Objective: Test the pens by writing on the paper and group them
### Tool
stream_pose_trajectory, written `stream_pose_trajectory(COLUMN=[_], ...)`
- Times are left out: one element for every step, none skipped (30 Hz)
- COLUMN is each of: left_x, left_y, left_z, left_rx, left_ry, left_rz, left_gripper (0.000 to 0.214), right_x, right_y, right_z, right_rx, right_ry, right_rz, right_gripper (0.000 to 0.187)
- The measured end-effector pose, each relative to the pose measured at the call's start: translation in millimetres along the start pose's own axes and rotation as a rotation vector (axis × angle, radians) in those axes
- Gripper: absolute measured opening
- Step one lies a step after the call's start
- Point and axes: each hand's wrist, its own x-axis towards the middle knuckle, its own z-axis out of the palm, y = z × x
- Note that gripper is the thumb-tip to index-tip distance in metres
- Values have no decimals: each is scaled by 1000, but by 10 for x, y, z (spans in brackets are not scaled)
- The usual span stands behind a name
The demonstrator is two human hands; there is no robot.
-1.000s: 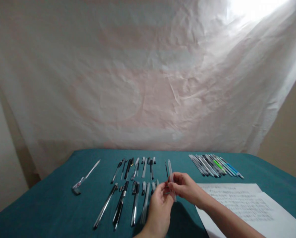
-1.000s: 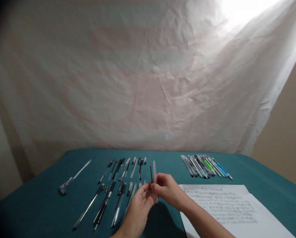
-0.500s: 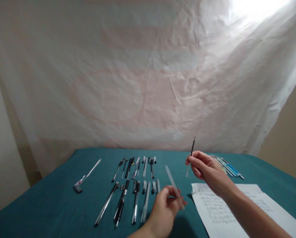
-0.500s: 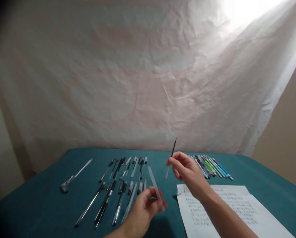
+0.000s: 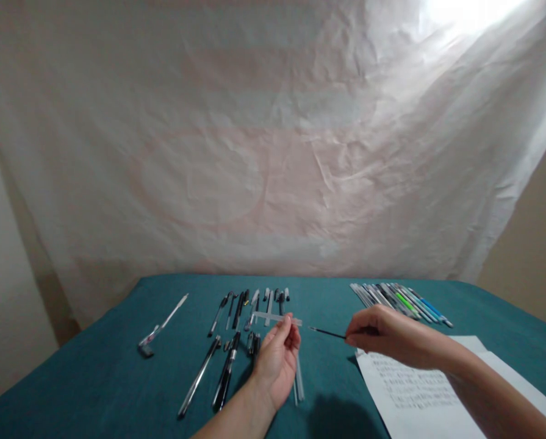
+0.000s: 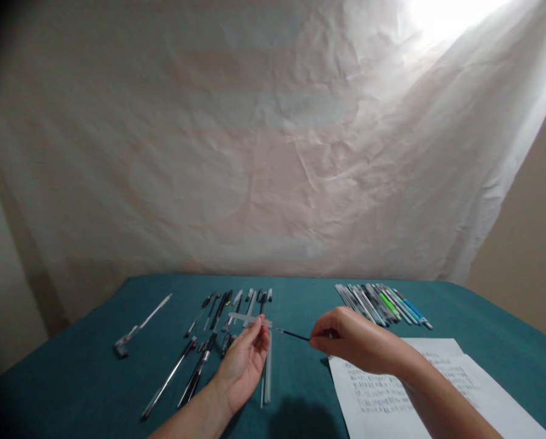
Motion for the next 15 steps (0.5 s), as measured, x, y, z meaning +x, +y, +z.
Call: stream_pose_trajectory(left_x=[-7,-15,-24,-34,-45,-56,-68,-79,-90,-99,-107,-113,-117,-120,-122], left_y=[-8,-16,-24,-31,-39,-46,-52,-58,-64,-70,-75,-80,-86,-91,-96], left_z=[6,9,11,11,10,10,9,9,10,10,11,11,11,9,7], left_rx=[-4,-7,-8,-9,-9,-8,-6,-3,1,5,10,15,21,27,33], left_ry=[2,3,3,1,-2,-6,-11,-16,-20,-24,-26,-29,-30,-31,-34], left_rz=[-3,-5,-7,-9,-11,-13,-16,-20,-25,-29,-31,-32,-32,-32,-31], left_gripper=[14,14,13,13,13,12,12,12,12,12,12,12,13,13,12], right_x=[6,11,17,23,30,36,44,50,57,62,65,66,66,65,63], right_y=[5,13,22,33,45,59,72,86,98,109,117,122,124,123,121], right_z=[8,14,19,24,30,37,44,51,58,64,68,70,70,68,66], right_rx=[-6,-6,-2,1,4,4,2,-1,-3,-1,3,7,10,10,4], right_ry=[6,11,17,23,29,35,41,47,51,58,65,74,82,87,90], right_rz=[0,0,-1,-3,-4,-8,-15,-24,-34,-44,-53,-60,-65,-68,-68], right_gripper=[27,27,27,27,26,25,25,24,24,23,23,23,23,23,22])
